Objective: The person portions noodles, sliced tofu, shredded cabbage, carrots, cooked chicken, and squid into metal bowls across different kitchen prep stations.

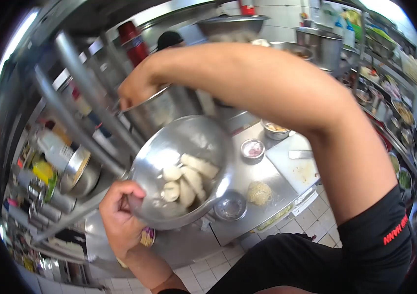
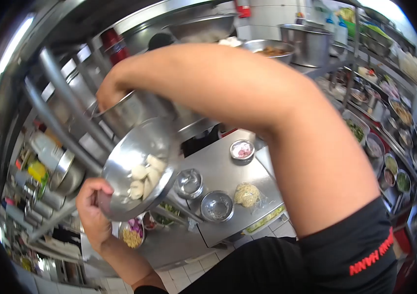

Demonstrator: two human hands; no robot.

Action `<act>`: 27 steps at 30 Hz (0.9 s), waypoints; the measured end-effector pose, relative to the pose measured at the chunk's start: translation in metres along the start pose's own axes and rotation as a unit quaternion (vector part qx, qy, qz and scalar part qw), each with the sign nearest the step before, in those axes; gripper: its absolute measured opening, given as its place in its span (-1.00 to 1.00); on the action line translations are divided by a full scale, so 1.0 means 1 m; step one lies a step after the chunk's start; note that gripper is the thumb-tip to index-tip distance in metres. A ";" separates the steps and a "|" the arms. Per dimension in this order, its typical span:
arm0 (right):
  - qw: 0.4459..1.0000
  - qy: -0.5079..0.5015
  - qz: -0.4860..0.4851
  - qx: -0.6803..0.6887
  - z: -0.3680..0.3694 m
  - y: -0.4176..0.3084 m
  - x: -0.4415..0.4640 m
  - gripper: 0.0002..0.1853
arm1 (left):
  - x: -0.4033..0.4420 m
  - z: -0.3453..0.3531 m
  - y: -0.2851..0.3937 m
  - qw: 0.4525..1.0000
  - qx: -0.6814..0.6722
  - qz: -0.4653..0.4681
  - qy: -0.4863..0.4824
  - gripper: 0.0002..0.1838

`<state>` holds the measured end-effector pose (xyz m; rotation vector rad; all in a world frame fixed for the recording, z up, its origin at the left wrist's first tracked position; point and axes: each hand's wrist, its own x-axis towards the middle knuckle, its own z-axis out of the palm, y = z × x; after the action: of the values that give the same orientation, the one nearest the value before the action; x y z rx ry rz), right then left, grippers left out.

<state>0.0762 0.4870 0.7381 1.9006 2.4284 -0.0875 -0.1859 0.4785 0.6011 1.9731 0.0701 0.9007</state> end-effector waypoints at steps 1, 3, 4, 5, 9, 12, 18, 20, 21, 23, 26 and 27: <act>1.000 -0.006 0.009 -0.023 -0.003 -0.002 -0.002 -0.73 | 0.001 0.002 0.001 1.000 0.013 0.004 0.009 -0.51; 0.980 0.176 0.072 -0.054 -0.009 -0.022 -0.036 -0.76 | 0.002 0.005 0.003 1.000 0.020 0.011 0.014 -0.50; 0.966 0.242 0.064 -0.063 -0.017 -0.022 -0.045 -0.72 | 0.002 0.007 0.005 0.999 0.027 -0.011 0.027 -0.50; 0.968 0.242 0.063 -0.015 -0.024 -0.038 -0.073 -0.69 | 0.002 0.011 0.006 0.998 0.034 -0.034 0.042 -0.49; 0.966 0.259 0.020 -0.016 -0.012 -0.063 -0.163 -0.59 | 0.006 0.033 0.006 0.999 -0.006 0.027 0.045 -0.62; 0.942 0.328 0.042 -0.057 -0.007 -0.032 -0.252 -0.55 | -0.003 0.045 0.009 0.998 0.014 0.026 0.048 -0.61; 0.854 0.115 0.505 -0.048 0.019 0.141 -0.436 0.01 | -0.045 0.095 0.022 0.983 0.133 -0.011 0.123 -0.73; 0.856 0.078 0.501 0.101 0.039 0.185 -0.457 0.04 | -0.060 0.124 0.025 0.981 0.129 -0.051 0.139 -0.76; 0.872 0.064 0.462 0.146 0.041 0.191 -0.459 -0.04 | -0.065 0.142 0.027 0.978 0.145 -0.049 0.144 -0.75; 0.857 -0.015 0.437 0.274 0.030 0.169 -0.448 -0.24 | -0.078 0.168 0.032 0.972 0.166 -0.087 0.139 -0.75; 0.871 -0.057 0.374 0.315 0.024 0.181 -0.457 -0.36 | -0.100 0.209 0.027 0.963 0.235 -0.079 0.106 -0.71; 0.883 -0.045 0.356 0.302 0.028 0.198 -0.457 -0.37 | -0.104 0.224 0.023 0.971 0.214 -0.066 0.084 -0.71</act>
<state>0.3783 0.0901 0.7448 2.8228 1.5817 -0.9503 -0.1304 0.2621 0.4947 2.2470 0.5265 1.0257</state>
